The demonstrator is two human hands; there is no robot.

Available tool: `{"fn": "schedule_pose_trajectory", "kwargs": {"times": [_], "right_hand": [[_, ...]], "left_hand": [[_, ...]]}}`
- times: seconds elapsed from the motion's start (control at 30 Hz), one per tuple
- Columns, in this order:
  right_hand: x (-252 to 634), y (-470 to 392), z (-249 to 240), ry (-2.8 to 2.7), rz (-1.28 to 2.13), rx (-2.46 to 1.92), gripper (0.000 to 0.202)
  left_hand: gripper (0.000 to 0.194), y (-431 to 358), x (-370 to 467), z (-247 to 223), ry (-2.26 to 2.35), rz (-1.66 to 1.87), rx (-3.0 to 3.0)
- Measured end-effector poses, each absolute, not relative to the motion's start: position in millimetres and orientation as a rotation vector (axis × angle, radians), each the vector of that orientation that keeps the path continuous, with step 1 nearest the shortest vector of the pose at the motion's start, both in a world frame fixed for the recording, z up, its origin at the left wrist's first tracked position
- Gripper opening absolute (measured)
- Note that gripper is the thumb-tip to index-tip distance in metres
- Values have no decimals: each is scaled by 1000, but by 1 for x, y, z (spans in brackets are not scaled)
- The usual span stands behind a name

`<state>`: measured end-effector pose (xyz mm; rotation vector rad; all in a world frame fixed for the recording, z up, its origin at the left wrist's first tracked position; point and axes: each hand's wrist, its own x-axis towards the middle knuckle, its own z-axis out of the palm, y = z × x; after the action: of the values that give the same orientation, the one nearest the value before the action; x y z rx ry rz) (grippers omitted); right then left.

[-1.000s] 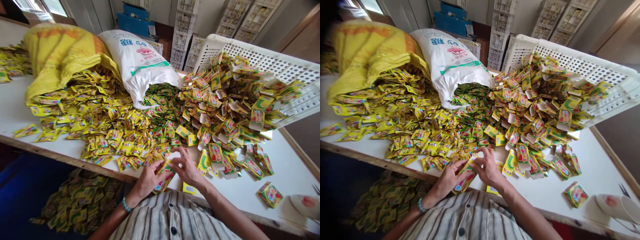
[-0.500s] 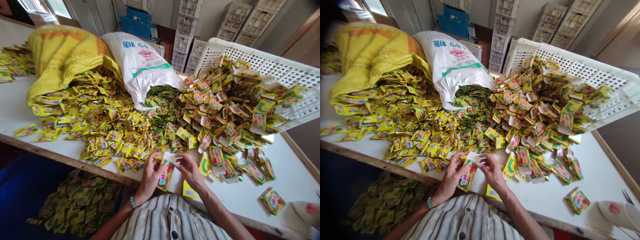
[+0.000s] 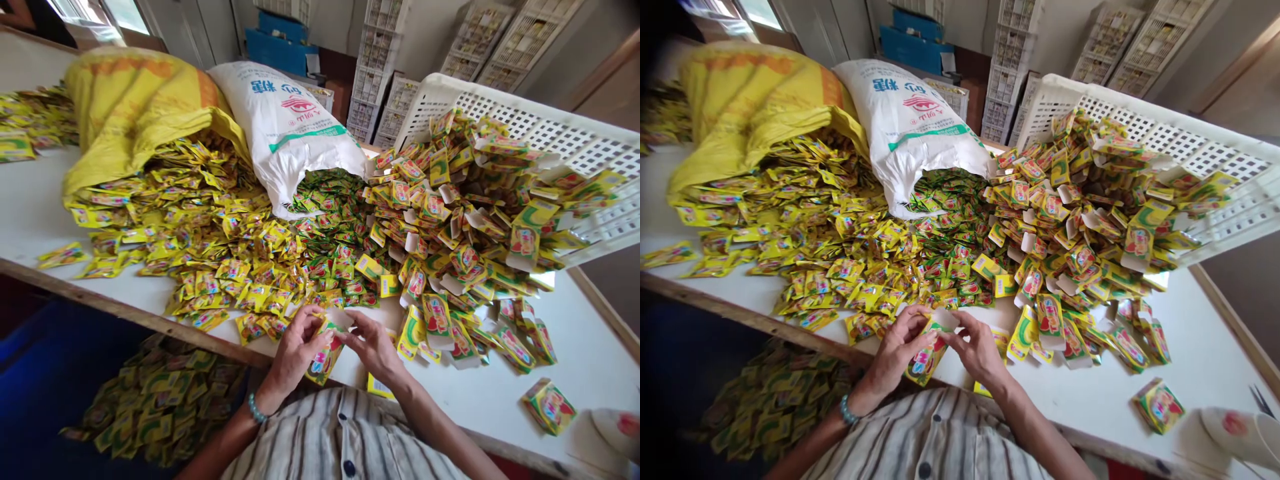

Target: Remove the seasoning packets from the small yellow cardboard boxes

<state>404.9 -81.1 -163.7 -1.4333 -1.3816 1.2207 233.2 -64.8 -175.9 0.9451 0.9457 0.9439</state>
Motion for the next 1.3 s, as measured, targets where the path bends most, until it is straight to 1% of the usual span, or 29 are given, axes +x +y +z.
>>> {"fn": "schedule_pose_trajectory", "kwargs": {"times": [0.07,0.13,0.33,0.5,0.63,0.7,0.87,0.93,1.03,1.1,1.2,1.3], "right_hand": [[405,-82,-158,-1533,1101,-1451,30],[405,-83,-152,-1573,1103,-1413,24],[401,-86,-145,-1403,1268,-1409,32],[397,-85,-151,-1280,1215,-1525,31],[400,-79,-148,-1081,1418,-1491,33],[403,-78,-146,-1081,1491,-1480,33],[403,-89,-141,-1414,1303,-1453,33],[401,-97,-141,-1554,1161,-1434,33],[398,-105,-145,-1737,889,-1401,29],[397,-105,-148,-1833,792,-1359,27],[394,-102,-152,-1807,869,-1350,28],[387,-100,-152,-1684,976,-1359,33]], "left_hand": [[38,-66,233,-174,950,964,853],[41,-69,233,-173,979,970,807],[41,-74,235,-171,1036,965,795],[36,-74,236,-164,1018,960,883],[36,-73,235,-161,1023,925,971],[36,-74,234,-161,1022,908,985],[30,-74,234,-164,1069,948,1009],[28,-74,234,-166,1098,971,1048],[25,-74,232,-169,1103,963,1123],[22,-74,230,-170,1104,950,1180],[18,-71,229,-169,1110,947,1222],[20,-70,233,-165,1083,955,1151]]}}
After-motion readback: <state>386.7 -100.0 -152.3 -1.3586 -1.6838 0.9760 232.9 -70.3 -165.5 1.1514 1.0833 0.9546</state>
